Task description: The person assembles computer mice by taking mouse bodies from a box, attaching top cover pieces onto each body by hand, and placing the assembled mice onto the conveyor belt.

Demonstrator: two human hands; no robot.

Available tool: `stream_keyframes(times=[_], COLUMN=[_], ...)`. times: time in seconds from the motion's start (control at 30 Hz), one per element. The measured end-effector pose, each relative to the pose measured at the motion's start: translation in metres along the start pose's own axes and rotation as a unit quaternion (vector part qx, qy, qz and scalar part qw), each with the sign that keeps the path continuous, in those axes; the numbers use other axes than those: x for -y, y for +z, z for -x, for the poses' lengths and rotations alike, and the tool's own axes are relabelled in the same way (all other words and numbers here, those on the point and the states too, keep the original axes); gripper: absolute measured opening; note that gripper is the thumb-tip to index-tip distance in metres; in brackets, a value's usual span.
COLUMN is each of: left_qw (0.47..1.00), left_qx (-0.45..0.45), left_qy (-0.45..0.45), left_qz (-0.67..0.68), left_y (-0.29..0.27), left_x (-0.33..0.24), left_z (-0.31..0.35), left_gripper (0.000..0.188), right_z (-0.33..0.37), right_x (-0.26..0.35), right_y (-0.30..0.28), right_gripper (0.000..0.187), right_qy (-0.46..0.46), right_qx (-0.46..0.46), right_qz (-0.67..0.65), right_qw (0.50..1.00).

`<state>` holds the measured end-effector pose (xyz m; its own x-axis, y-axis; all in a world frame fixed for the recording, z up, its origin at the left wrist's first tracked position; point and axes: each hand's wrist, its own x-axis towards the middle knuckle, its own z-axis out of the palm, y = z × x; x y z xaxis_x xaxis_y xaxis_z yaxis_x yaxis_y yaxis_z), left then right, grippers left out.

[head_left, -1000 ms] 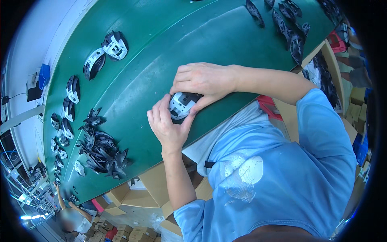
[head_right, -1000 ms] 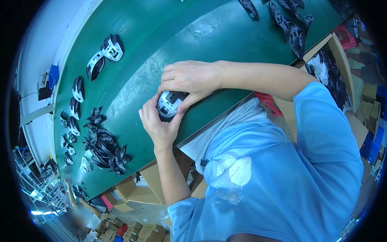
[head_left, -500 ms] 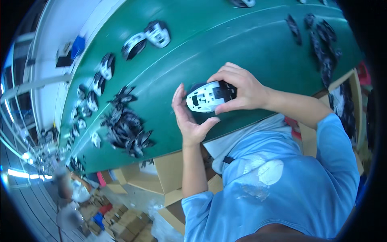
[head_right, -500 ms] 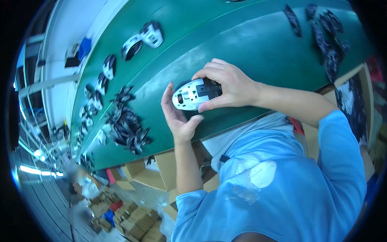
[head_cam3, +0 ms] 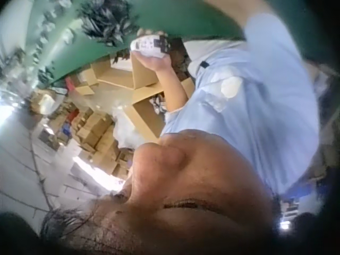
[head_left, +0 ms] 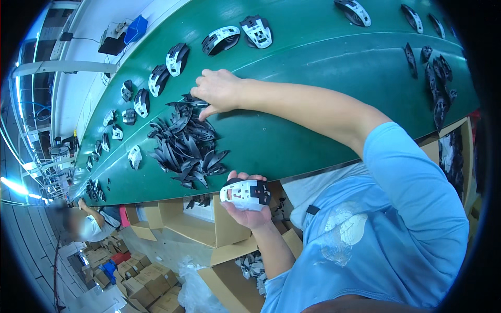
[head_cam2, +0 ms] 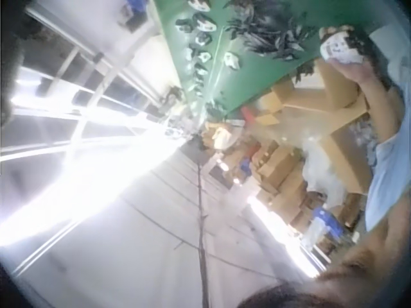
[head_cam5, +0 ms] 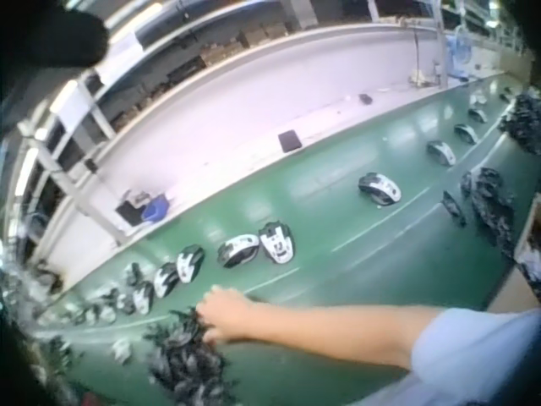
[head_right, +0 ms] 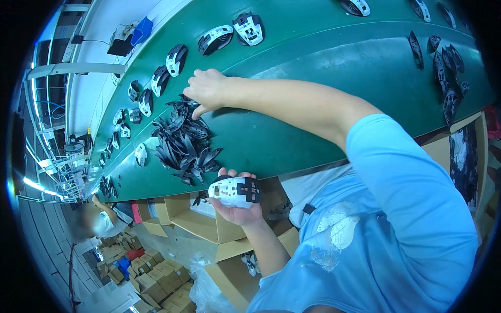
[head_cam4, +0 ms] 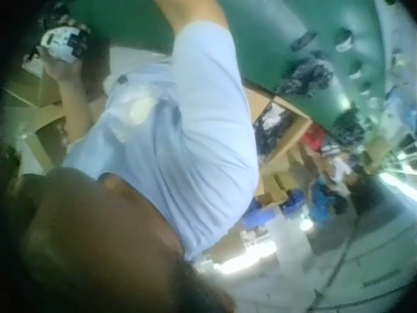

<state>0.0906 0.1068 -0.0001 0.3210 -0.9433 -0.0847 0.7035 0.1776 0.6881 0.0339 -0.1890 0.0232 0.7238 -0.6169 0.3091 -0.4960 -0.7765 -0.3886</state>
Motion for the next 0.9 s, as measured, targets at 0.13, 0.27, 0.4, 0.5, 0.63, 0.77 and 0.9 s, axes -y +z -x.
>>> stream_keyframes(times=[0.13, 0.27, 0.4, 0.5, 0.63, 0.77, 0.9], left_qw=[0.999, 0.995, 0.998, 0.999, 0.994, 0.981, 0.984], left_qx=[-0.039, 0.013, 0.005, -0.003, 0.004, -0.058, -0.081], left_qy=[0.013, -0.001, -0.001, 0.042, 0.084, 0.092, 0.046], left_qz=[0.020, 0.097, 0.055, -0.002, -0.066, -0.161, -0.153], left_y=[0.002, 0.010, 0.018, 0.041, 0.064, 0.088, 0.090], left_x=[-0.002, -0.002, 0.016, 0.039, 0.065, 0.079, 0.078], left_z=[-0.005, -0.019, -0.035, -0.034, -0.036, -0.034, -0.027], left_gripper=[0.079, 0.081, 0.074, 0.065, 0.063, 0.063, 0.055], right_z=[-0.011, 0.019, 0.123, 0.193, 0.231, 0.254, 0.260], right_x=[-0.009, -0.014, 0.021, 0.047, 0.058, 0.050, 0.040], right_y=[0.013, -0.014, -0.084, -0.087, -0.085, -0.069, -0.079], right_gripper=[0.037, 0.022, 0.032, 0.036, 0.037, 0.037, 0.037], right_qy=[-0.039, -0.048, -0.044, 0.029, 0.154, 0.053, 0.105], right_qx=[0.059, -0.046, -0.043, 0.023, 0.005, -0.167, -0.128], right_qz=[0.039, -0.047, -0.388, -0.515, -0.595, -0.421, -0.486], right_qw=[0.997, 0.997, 0.920, 0.857, 0.789, 0.890, 0.858])
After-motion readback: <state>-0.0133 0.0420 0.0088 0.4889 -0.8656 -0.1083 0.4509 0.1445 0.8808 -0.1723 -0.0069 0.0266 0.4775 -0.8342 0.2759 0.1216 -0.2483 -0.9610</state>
